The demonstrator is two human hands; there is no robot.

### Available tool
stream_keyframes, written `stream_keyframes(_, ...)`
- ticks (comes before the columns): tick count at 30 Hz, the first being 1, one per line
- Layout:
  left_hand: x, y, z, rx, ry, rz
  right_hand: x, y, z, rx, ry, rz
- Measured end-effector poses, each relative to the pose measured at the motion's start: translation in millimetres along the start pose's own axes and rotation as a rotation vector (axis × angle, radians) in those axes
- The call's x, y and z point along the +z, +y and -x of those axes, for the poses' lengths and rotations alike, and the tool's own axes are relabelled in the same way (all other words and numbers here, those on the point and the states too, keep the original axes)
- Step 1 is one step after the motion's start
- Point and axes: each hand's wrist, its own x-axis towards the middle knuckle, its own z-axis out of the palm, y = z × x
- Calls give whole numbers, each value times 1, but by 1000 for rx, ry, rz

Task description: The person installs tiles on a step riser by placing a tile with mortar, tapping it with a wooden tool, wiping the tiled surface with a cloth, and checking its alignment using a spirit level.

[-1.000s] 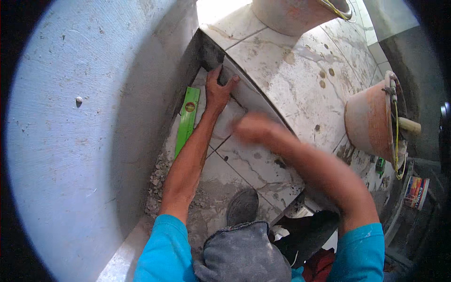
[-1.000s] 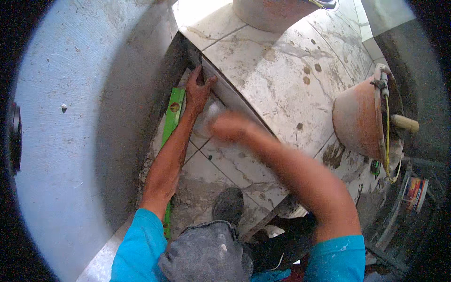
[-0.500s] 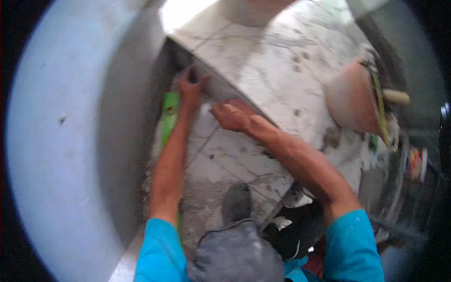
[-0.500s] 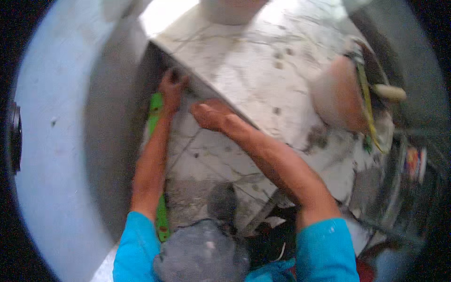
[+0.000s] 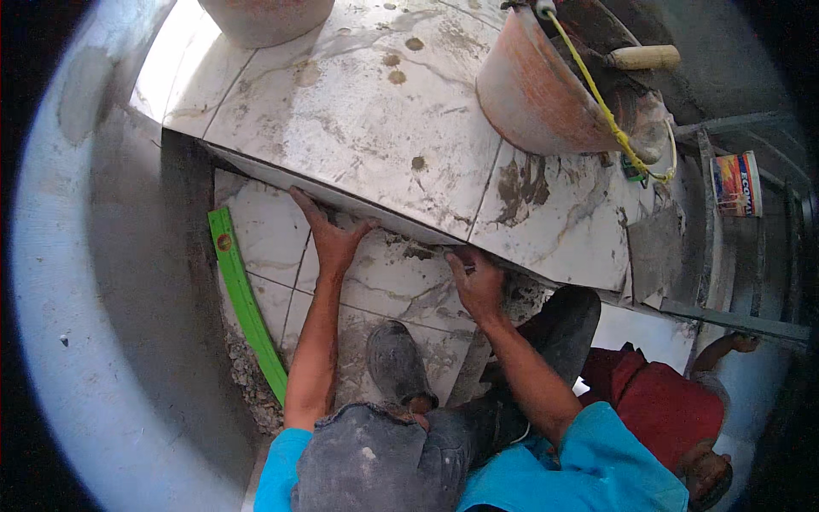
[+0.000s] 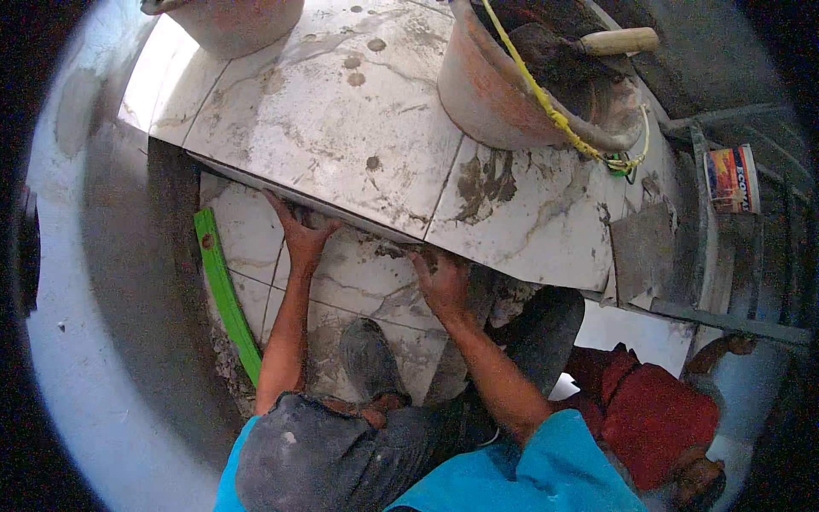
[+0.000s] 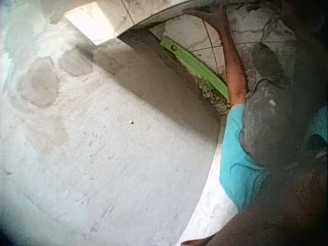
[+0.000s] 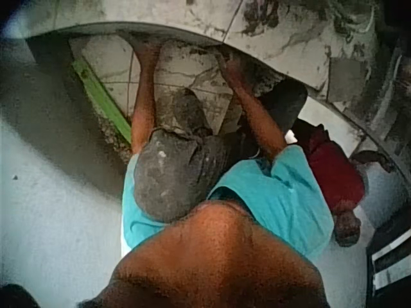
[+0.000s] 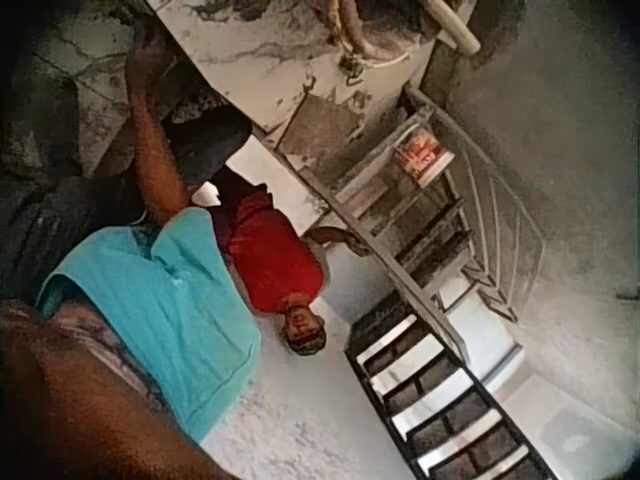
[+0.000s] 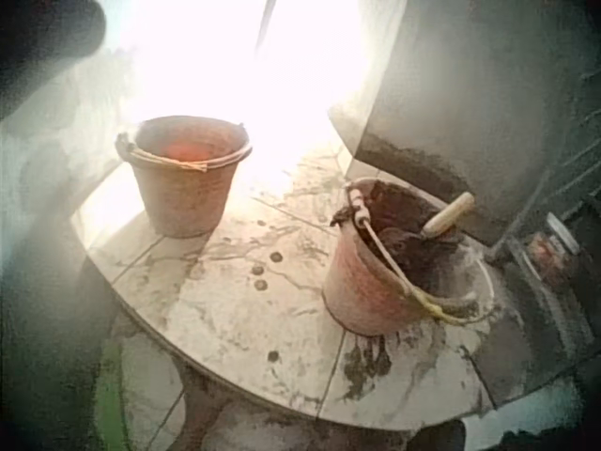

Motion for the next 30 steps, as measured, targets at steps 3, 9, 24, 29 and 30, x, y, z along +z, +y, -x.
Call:
stream_keyframes(3, 0, -4, -6, 31, 25, -140, 9, -7, -9, -190, 27, 126)
stream_keyframes(9, -2, -19, -8, 14, 58, -126, 8, -18, -17, -463, 116, 265)
stream_keyframes(24, -1, -13, -15, -17, 98, 19, -16, -69, -8, -300, -265, 109)
stream_keyframes(29, 4, -10, -7, -54, 135, 69, 35, -190, -31, -1089, -559, -92)
stream_keyframes(30, 3, -10, -5, 22, 214, 81, 58, -209, -45, -1104, -584, 49)
